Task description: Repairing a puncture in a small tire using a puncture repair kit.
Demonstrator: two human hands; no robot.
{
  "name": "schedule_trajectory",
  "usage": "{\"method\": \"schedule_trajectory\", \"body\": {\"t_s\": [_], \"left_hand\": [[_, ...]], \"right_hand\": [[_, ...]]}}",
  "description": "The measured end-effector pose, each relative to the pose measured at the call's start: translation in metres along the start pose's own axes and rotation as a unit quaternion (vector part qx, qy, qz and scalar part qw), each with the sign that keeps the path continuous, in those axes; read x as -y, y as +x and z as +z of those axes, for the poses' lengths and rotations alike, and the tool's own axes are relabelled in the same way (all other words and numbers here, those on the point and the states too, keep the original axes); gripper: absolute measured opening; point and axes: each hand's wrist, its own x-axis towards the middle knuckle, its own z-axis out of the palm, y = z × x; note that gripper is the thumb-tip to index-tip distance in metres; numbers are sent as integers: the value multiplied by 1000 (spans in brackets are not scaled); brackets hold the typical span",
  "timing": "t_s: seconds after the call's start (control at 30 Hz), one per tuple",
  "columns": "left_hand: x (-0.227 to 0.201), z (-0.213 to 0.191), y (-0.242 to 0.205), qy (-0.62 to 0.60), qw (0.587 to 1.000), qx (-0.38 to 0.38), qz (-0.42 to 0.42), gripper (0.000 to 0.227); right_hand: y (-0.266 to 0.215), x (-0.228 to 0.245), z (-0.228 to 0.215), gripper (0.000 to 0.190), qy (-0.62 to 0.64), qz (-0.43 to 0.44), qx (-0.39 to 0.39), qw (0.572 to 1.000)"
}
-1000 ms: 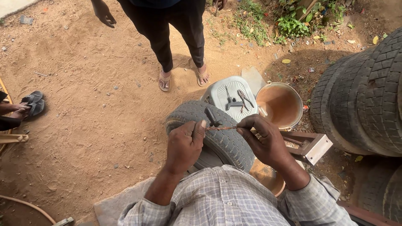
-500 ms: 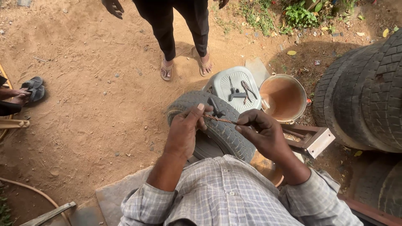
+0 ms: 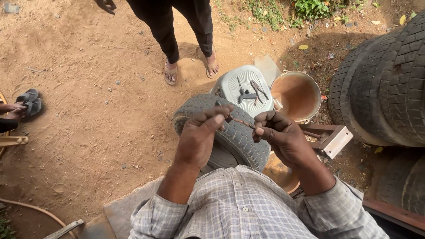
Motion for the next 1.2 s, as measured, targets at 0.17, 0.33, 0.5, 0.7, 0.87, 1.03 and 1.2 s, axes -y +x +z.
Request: {"method": "schedule_trajectory", "body": {"t_s": [0.17, 0.33, 0.5, 0.7, 0.87, 1.03, 1.2], "left_hand": [[8, -6, -2, 73, 997, 5, 25, 25], [14, -19, -4, 139, 990, 1, 31, 26], [12, -25, -11, 222, 974, -4, 51, 17], [-1, -13, -19, 554, 807, 33, 203, 13], [10, -20, -20, 612, 757, 55, 224, 24], [26, -32, -17, 548, 835, -3, 45, 35], [34, -33, -15, 324, 931, -82, -147, 37]], "right_hand": [[-4, 1, 6, 31, -175, 87, -6, 981], [-6, -18, -7, 26, -324, 115, 36, 939], [-8, -21, -10, 21, -294, 121, 21, 948], [-15, -5, 11, 19, -454, 63, -43, 888], [-21, -6, 16, 12, -507, -70, -16, 859], [-27, -11, 19, 15, -534, -111, -33, 837], [-32, -24, 17, 17, -620, -260, -47, 739]]}}
